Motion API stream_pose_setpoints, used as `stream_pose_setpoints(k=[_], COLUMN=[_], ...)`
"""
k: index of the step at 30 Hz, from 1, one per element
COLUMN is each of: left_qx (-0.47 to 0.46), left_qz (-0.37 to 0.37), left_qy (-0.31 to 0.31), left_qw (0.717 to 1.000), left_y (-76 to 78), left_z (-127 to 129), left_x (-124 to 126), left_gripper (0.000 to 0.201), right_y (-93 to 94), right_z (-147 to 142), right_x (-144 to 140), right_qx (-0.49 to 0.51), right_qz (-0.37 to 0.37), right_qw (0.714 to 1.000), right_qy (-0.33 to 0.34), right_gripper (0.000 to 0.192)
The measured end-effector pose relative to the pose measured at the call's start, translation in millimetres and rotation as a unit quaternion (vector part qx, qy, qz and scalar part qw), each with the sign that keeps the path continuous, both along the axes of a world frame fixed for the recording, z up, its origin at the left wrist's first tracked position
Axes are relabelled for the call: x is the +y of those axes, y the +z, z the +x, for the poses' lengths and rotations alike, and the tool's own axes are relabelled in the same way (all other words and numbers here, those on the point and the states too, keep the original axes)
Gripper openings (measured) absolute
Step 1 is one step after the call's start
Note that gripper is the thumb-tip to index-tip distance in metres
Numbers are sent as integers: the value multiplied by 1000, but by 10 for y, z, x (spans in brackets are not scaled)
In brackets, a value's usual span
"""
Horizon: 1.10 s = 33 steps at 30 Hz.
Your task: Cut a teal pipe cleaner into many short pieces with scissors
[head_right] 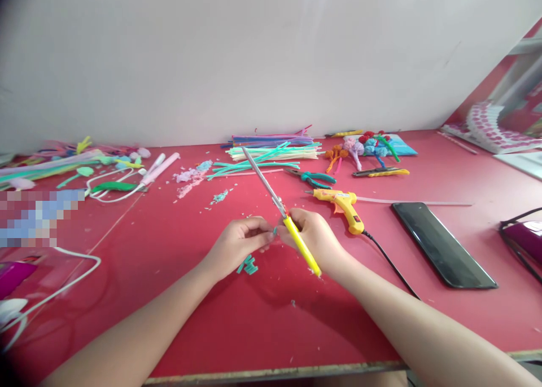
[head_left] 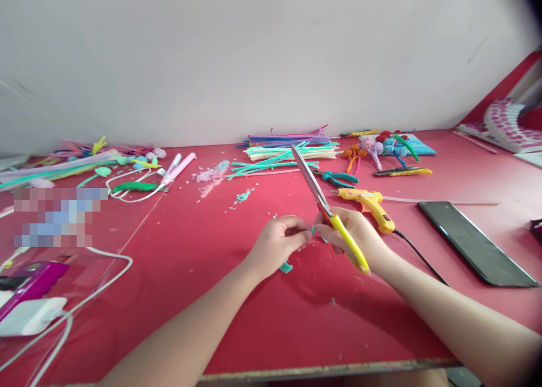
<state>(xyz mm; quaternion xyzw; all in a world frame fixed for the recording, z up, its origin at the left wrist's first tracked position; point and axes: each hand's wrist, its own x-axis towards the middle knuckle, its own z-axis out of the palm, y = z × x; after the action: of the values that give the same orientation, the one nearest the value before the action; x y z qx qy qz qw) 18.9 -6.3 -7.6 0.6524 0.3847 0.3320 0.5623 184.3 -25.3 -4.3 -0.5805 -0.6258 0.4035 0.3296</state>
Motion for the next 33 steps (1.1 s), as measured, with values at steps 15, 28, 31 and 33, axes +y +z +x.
stream_pose_setpoints(k=[15,28,31,33], left_qx=[-97,-273,-273,-275], left_qz=[-22,-40,-43,-41], left_qy=[127,237,234,233], left_qw=[987,932,932,932], left_y=[-29,-18,-17,-20], left_z=[-36,-130,-135,-137], left_x=[72,172,173,174], left_gripper=[7,4,4,4], right_y=[-50,-101,-104,-102], right_z=[47,-5,-4,-4], right_x=[25,9,13,14], right_qx=[-236,-407,-410,-413], right_qz=[98,123,125,126], right_qw=[967,905,903,902], right_qy=[2,7,7,8], right_gripper=[29,36,36,36])
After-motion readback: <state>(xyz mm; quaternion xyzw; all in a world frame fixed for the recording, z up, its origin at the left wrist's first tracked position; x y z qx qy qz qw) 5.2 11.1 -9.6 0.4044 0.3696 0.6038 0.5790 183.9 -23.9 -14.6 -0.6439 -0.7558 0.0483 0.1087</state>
